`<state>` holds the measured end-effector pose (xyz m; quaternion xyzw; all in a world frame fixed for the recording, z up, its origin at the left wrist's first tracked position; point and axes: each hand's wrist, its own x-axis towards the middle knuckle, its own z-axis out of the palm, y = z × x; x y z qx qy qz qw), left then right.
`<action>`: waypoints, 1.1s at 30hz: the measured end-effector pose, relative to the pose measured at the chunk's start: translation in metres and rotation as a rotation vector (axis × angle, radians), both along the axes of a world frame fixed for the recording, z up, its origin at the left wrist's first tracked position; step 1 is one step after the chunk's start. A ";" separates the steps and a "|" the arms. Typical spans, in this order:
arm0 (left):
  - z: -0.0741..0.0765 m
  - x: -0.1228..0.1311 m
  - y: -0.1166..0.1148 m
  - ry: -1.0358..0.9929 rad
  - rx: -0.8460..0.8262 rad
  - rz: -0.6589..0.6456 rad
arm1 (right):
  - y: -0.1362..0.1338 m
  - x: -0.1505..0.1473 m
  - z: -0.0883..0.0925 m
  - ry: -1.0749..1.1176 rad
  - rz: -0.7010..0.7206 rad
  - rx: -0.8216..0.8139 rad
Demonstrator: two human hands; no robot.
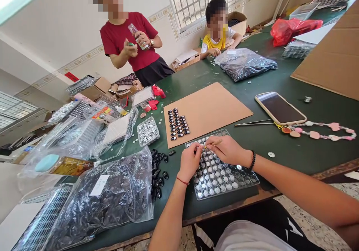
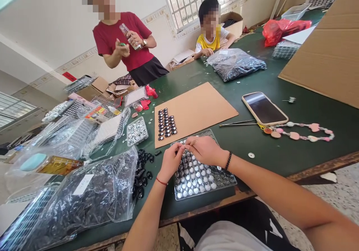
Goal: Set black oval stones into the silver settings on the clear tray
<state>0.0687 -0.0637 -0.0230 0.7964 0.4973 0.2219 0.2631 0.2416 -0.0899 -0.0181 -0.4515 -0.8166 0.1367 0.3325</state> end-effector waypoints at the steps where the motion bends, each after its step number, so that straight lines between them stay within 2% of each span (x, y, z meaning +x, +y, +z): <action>1: -0.001 -0.001 0.001 -0.032 -0.013 0.016 | 0.000 0.000 0.001 0.004 -0.006 0.000; 6: -0.005 -0.001 0.004 -0.191 -0.128 0.075 | -0.002 0.002 0.001 0.041 -0.025 -0.003; 11: -0.005 -0.001 0.005 -0.240 -0.201 0.067 | -0.001 0.003 0.002 0.070 -0.029 0.008; 15: -0.003 0.000 0.004 -0.274 -0.229 0.050 | -0.002 0.002 0.002 0.074 -0.019 0.020; 19: -0.004 0.001 0.004 -0.317 -0.229 0.103 | -0.003 0.002 0.001 0.071 -0.035 0.024; 24: -0.002 0.001 0.005 -0.506 -0.303 0.218 | -0.002 0.004 0.002 0.226 -0.147 0.004; 29: -0.002 0.005 0.003 -0.585 -0.449 0.147 | -0.002 0.003 0.006 0.433 -0.161 -0.080; 33: -0.005 0.007 0.001 -0.571 -0.441 0.155 | -0.005 0.000 0.005 0.495 -0.134 -0.145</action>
